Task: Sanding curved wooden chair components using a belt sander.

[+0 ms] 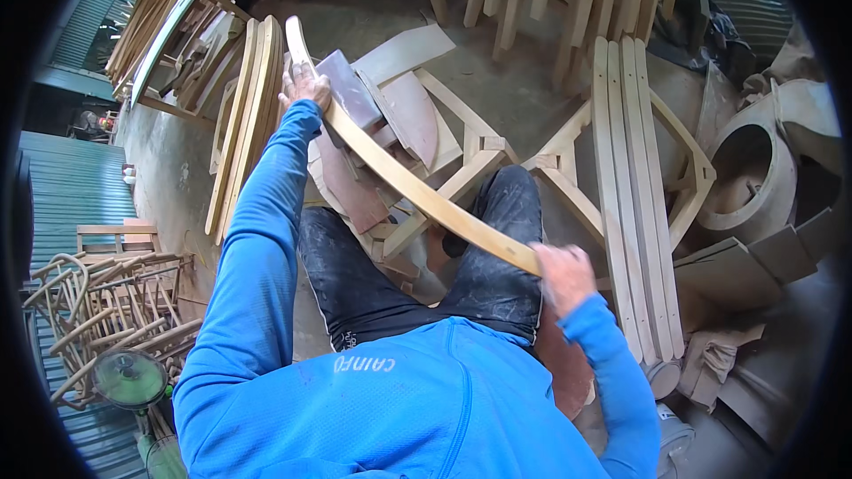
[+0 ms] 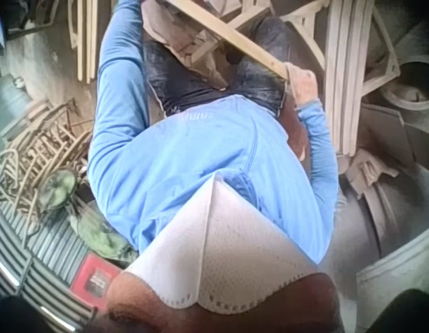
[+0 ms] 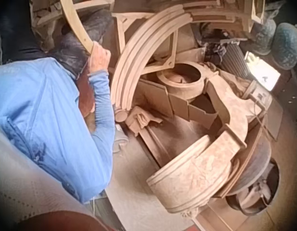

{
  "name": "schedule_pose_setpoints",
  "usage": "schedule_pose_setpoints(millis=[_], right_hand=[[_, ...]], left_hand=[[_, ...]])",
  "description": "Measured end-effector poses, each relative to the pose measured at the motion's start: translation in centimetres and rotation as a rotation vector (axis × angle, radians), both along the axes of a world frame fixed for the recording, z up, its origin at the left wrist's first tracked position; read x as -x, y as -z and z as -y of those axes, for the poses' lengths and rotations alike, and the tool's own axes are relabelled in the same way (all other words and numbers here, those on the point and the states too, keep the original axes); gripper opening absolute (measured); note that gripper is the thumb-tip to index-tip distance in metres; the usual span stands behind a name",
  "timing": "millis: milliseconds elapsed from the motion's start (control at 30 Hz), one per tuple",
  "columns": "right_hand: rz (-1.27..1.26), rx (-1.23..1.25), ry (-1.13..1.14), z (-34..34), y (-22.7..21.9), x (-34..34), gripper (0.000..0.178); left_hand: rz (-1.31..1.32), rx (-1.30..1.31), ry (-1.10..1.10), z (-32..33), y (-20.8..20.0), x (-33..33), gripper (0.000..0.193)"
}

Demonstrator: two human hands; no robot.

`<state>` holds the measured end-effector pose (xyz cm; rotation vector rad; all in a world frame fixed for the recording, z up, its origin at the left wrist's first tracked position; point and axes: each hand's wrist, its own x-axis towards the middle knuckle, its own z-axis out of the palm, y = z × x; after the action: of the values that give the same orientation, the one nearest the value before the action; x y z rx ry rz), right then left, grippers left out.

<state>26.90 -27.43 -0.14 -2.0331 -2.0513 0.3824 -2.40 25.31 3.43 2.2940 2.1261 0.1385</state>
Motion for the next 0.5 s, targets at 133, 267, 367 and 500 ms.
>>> schedule_pose_setpoints(millis=[133,267,367,500], right_hand=[[0.116,0.204,0.275,15.1,2.8,-5.5,0.046],[-0.009,0.344,0.302,23.4,1.6,-9.4,0.047],[0.006,0.392,0.332,24.1,1.9,-10.9,0.048],[-0.03,0.361,0.286,19.4,0.6,-10.6,0.049]], left_hand=[[0.065,-0.072,0.043,5.2,3.0,-0.7,0.076],[0.16,-0.035,0.025,16.0,3.1,-5.0,0.076],[0.144,-0.026,-0.006,17.5,3.0,-6.2,0.076],[0.085,-0.065,-0.006,12.5,3.0,-5.2,0.074]])
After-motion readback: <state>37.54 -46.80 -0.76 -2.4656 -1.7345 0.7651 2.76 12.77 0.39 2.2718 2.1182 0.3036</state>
